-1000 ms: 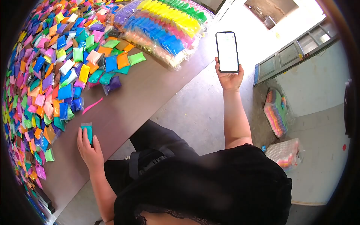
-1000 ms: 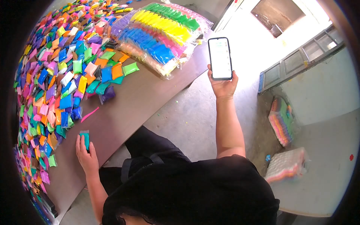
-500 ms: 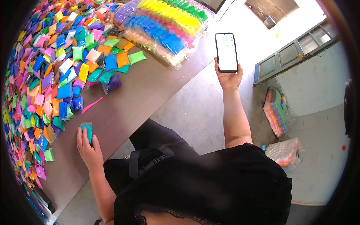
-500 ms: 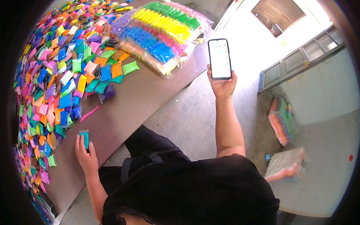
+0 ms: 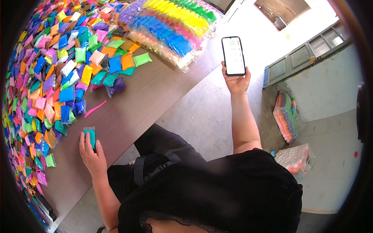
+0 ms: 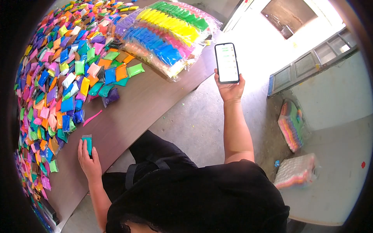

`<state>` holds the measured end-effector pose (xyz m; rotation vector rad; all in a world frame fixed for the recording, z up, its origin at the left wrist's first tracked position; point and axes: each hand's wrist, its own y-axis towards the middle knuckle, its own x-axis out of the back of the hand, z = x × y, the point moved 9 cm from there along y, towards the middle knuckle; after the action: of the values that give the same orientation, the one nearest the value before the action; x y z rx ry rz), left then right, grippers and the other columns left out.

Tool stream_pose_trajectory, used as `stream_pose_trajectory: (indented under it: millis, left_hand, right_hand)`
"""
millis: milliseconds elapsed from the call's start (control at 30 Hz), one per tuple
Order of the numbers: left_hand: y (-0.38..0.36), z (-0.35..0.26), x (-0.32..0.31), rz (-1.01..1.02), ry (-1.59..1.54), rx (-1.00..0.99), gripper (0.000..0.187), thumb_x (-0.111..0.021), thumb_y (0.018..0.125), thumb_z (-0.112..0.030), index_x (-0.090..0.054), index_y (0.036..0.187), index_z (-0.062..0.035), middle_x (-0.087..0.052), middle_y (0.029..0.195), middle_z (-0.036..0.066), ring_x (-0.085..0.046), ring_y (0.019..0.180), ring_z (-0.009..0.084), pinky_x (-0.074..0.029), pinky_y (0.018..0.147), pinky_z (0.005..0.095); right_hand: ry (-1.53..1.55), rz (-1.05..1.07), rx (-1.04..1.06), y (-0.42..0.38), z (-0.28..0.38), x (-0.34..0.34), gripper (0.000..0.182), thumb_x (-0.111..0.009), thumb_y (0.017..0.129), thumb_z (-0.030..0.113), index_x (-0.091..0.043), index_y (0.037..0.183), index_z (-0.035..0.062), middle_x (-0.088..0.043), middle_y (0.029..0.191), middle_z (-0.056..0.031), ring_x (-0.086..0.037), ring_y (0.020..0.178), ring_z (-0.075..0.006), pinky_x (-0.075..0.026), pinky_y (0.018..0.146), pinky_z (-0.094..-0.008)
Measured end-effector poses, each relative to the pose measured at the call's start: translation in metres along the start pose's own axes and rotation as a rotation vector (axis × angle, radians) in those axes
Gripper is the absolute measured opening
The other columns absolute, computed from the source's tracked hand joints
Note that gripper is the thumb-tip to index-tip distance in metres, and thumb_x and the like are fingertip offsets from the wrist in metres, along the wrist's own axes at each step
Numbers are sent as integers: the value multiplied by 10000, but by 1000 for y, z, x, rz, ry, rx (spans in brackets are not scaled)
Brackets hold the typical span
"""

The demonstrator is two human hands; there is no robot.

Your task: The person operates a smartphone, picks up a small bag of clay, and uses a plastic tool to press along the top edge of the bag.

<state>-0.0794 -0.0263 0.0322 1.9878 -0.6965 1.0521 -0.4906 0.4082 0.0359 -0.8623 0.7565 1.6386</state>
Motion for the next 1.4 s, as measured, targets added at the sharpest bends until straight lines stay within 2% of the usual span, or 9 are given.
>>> stream_pose_trajectory:
  millis: [900, 1000, 1033, 1100, 1133, 1167, 1233, 1300, 1400]
  left_hand:
    - [0, 0, 2, 1, -12, 7, 393, -559, 913, -165, -520, 1267, 1, -468, 1353, 188, -447, 1238, 358, -359, 1032, 446]
    - [-1, 0, 2, -1, -14, 13, 392, -556, 915, -164, -518, 1269, -1, -466, 1358, 179, -445, 1239, 355, -361, 1031, 446]
    - [-1, 0, 2, 4, -15, 8, 391, -554, 915, -163, -518, 1271, -2, -464, 1361, 174, -444, 1241, 353, -362, 1031, 445]
    - [0, -2, 3, 6, -17, 17, 388, -553, 916, -161, -519, 1268, -2, -463, 1362, 171, -444, 1241, 353, -363, 1030, 444]
    - [0, -3, 3, 7, -20, 22, 385, -552, 917, -160, -521, 1266, -2, -462, 1363, 169, -443, 1241, 352, -364, 1030, 443]
    - [0, -3, 3, 5, -22, 25, 385, -552, 917, -160, -521, 1266, -2, -462, 1363, 169, -443, 1241, 352, -364, 1030, 443]
    - [0, -2, 4, 7, -28, 29, 380, -554, 913, -157, -527, 1258, 1, -459, 1365, 170, -441, 1244, 351, -361, 1032, 440]
    - [0, -3, 6, 13, -30, 41, 379, -557, 909, -156, -531, 1253, 3, -466, 1357, 171, -446, 1240, 352, -363, 1030, 440]
    - [3, -1, 2, -2, -25, 21, 383, -571, 895, -156, -538, 1240, 5, -482, 1340, 172, -458, 1228, 354, -369, 1024, 440]
  right_hand:
    - [-92, -82, -24, 10, -7, 18, 573, -361, 916, 422, -394, 1370, 74, -480, 1322, -226, -500, 1141, -476, -484, 871, -516]
    - [-382, -154, 74, 23, 10, 25, 517, -423, 919, 381, -458, 1318, 54, -551, 1231, -162, -567, 1054, -337, -499, 808, -453]
    - [-384, -152, 69, 29, 9, 25, 517, -423, 919, 381, -458, 1318, 54, -551, 1231, -162, -567, 1054, -337, -499, 808, -453]
    - [-965, -409, 298, 27, 36, 17, 527, -605, 838, 348, -516, 1284, 82, -575, 1191, -143, -531, 1104, -270, -446, 872, -427]
    - [-1072, -459, 274, 31, 37, 18, 469, -632, 851, 334, -566, 1236, 75, -559, 1236, -92, -521, 1120, -189, -457, 857, -389]
    - [-1075, -455, 274, 44, 37, 32, 469, -632, 851, 334, -566, 1236, 75, -559, 1236, -92, -521, 1120, -189, -457, 857, -389]
    - [-1668, -425, 373, 70, 39, 47, 462, -632, 845, 362, -599, 1205, 75, -546, 1259, -106, -493, 1170, -197, -420, 941, -363]
    - [-1820, -414, 401, 60, 25, 12, 474, -658, 801, 365, -627, 1163, 60, -534, 1288, -133, -491, 1203, -239, -392, 997, -341]
    - [-2167, -402, 413, 67, 4, 1, 554, -653, 704, 407, -628, 1186, 135, -464, 1381, -164, -431, 1278, -317, -350, 1053, -401]
